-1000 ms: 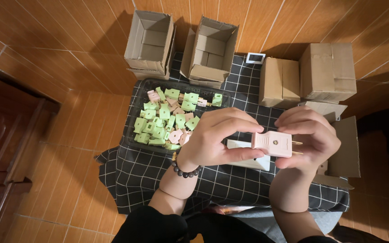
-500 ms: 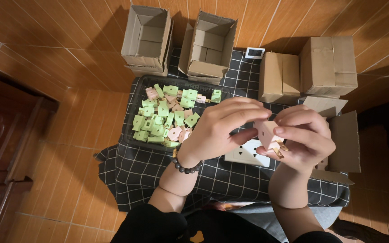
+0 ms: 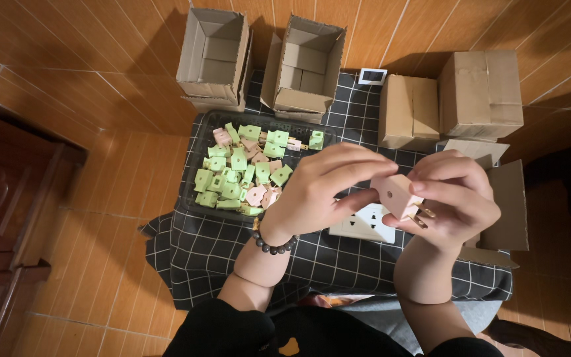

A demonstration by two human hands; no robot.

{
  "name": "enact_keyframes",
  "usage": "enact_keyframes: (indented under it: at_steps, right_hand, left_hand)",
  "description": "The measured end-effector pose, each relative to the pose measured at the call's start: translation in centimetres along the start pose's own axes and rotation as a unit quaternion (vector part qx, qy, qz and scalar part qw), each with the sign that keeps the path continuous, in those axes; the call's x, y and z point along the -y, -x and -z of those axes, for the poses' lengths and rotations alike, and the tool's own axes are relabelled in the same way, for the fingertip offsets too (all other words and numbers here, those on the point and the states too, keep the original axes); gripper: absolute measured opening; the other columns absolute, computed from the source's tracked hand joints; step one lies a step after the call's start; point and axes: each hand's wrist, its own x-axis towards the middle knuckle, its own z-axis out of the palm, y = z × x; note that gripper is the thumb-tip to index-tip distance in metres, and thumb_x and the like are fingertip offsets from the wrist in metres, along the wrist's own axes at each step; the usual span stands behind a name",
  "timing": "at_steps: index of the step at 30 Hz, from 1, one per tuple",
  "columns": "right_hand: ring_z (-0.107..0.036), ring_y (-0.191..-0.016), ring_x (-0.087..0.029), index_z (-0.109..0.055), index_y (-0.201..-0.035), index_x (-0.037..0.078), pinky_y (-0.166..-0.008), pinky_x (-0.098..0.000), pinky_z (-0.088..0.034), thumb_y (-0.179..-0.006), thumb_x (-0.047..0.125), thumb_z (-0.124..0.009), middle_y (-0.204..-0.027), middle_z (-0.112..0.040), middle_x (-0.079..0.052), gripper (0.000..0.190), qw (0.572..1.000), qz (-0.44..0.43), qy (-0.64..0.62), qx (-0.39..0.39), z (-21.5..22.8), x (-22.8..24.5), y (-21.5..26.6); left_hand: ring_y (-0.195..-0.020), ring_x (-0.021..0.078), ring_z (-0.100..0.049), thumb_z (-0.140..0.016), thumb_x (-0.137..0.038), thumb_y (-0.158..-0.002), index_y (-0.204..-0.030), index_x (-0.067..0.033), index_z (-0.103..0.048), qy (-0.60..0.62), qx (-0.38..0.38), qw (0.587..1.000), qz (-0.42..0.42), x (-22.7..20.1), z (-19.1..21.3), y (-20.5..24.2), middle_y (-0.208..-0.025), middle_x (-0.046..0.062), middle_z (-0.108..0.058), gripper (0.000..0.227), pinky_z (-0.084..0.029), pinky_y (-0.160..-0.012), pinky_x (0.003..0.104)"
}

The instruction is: The person picks up plastic plug housings, fits metal prongs into them by hand, and places the assembled components into cardboard boxes.

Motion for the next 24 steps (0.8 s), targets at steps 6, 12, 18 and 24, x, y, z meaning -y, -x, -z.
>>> enact_keyframes:
  at_steps: [6,12,18,24]
  right_hand:
    - [-0.063,-0.079,-0.024,-0.068,-0.110,0.004,-0.072,-0.0346,-0.054,-0.077,0.040,-0.088,-0.095,-0.061,-0.011,0.052,1.000,-0.012,0.010,0.000,0.6,-0.2,-0.8]
    - [-0.063,-0.078,-0.025,-0.071,-0.098,0.001,-0.074,-0.0360,-0.051,-0.073,0.055,-0.079,-0.090,-0.062,-0.012,0.060,0.999,-0.044,0.013,-0.018,-0.1,0.3,-1.1]
    - [-0.062,-0.092,-0.025,-0.071,-0.111,-0.002,-0.084,-0.0360,-0.056,-0.085,0.035,-0.080,-0.099,-0.062,-0.013,0.046,0.996,-0.073,-0.015,0.052,-0.6,0.8,-2.3]
    - [-0.062,-0.095,-0.023,-0.074,-0.114,0.004,-0.089,-0.0366,-0.051,-0.093,0.042,-0.071,-0.103,-0.062,-0.009,0.044,0.990,-0.068,0.028,0.118,-1.3,0.8,-2.9]
  left_hand:
    - [-0.108,0.0287,-0.073,-0.069,-0.021,-0.106,-0.130,-0.0024,-0.063,0.034,-0.051,0.998,-0.019,-0.4,1.1,0.0,-0.121,0.014,-0.071,0.031,-0.065,-0.098,0.040]
    - [-0.097,0.0260,-0.074,-0.082,-0.025,-0.094,-0.119,-0.0022,-0.068,0.033,-0.061,0.997,-0.025,-0.9,1.2,-0.2,-0.109,0.012,-0.075,0.037,-0.064,-0.088,0.037]
    - [-0.094,0.0213,-0.068,-0.083,-0.022,-0.095,-0.117,-0.0049,-0.069,0.016,-0.082,0.995,-0.050,-1.0,1.1,-0.2,-0.106,0.008,-0.069,0.031,-0.058,-0.084,0.034]
    - [-0.098,0.0207,-0.064,-0.079,-0.022,-0.102,-0.124,-0.0128,-0.067,0.007,-0.065,0.997,-0.043,-1.3,0.0,0.0,-0.109,0.005,-0.066,0.028,-0.055,-0.091,0.035]
